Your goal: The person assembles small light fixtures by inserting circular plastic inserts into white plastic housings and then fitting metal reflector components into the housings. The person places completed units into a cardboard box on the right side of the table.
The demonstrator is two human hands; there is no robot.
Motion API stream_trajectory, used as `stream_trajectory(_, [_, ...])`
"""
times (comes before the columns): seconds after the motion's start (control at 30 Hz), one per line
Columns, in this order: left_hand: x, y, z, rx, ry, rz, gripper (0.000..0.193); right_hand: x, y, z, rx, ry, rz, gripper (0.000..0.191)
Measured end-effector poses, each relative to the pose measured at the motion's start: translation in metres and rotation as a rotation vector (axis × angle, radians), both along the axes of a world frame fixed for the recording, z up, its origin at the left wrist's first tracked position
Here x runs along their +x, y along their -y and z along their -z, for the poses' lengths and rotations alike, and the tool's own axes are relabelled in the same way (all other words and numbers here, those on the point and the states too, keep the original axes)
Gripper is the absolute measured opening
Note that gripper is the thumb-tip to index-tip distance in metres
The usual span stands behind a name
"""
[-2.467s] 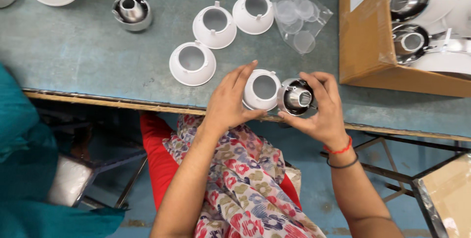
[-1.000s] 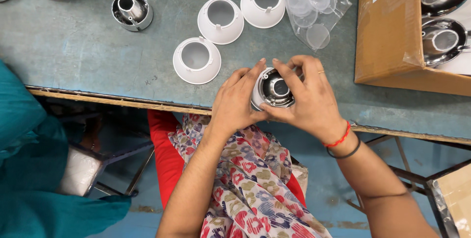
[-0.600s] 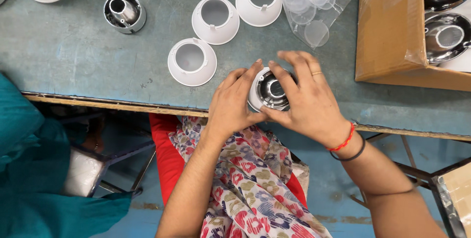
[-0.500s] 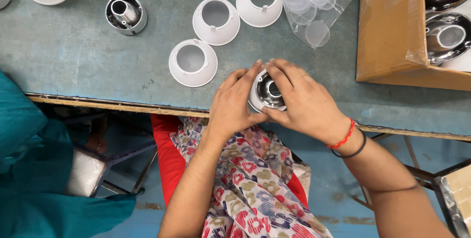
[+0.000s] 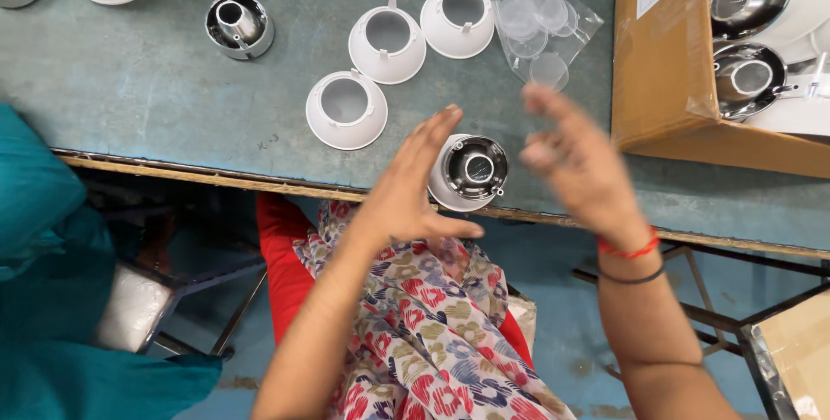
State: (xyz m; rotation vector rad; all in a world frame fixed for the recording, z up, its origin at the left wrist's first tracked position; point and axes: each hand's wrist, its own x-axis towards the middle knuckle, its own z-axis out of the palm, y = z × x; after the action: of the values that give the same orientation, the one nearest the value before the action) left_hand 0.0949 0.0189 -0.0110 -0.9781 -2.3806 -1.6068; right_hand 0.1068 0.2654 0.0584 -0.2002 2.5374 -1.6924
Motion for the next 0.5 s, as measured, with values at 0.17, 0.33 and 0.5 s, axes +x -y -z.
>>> stream_trajectory(0.17, [0.018,-0.033,0.012,0.017,0.004,-0.281,0.102,-0.013,-0.01,-0.009,-0.596,-0.392,-0.162,0.084])
stream_trajectory(0.33, [0.012,-0.038,0.018,-0.006,-0.146,-0.436,0.078,-0.061,0.042,0.039,-0.689,-0.137,-0.378,0.095])
stream_trajectory(0.5, [0.014,-0.036,0.017,0.008,-0.08,-0.406,0.078,-0.061,0.034,0.022,-0.67,-0.131,-0.409,0.099])
